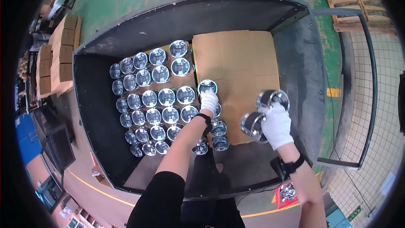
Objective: Sorting and transferring metal engine pistons from a table into a large bin.
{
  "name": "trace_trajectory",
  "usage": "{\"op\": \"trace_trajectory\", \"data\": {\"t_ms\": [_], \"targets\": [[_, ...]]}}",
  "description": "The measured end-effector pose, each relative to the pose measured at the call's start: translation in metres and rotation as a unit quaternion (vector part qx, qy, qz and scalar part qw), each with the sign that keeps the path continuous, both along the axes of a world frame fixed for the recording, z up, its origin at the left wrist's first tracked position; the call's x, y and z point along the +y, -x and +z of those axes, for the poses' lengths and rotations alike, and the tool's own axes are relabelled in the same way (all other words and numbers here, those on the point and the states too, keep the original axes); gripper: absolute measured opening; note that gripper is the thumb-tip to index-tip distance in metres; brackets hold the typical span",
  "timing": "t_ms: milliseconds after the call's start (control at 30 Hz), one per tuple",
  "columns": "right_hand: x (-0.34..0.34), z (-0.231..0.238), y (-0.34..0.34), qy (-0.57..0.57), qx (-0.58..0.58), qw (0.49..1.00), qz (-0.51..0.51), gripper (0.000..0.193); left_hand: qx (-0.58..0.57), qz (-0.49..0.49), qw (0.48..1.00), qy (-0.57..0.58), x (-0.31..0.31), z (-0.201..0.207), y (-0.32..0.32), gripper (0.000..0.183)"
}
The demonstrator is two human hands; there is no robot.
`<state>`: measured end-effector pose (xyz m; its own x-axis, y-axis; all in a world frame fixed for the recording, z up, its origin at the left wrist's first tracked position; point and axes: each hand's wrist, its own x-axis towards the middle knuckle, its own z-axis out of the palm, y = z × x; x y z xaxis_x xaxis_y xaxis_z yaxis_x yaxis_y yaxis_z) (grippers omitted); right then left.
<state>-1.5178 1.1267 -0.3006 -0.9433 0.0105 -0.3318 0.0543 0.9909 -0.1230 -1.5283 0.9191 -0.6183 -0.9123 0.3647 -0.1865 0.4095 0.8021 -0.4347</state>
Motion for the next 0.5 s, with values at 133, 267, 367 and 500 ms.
{"op": "trace_trajectory", "data": {"t_ms": [133,267,367,500], "targets": [[-0.018,-0.066,0.062,-0.016,0.001,0.999,0.044,0.017,-0.196,0.067,0.965,-0.160,0.003,0.025,0.004,0.018],[-0.047,-0.152,0.127,-0.037,0.041,0.994,0.097,0.016,-0.188,0.077,0.875,-0.440,-0.018,0.106,-0.008,0.033],[-0.076,-0.222,0.175,-0.033,0.063,0.995,0.067,0.015,-0.177,0.136,0.773,-0.594,-0.056,0.183,-0.029,0.043],[-0.166,-0.276,0.220,-0.012,0.104,0.992,0.066,0.015,-0.159,0.309,0.783,-0.516,-0.141,0.259,-0.079,0.030]]}}
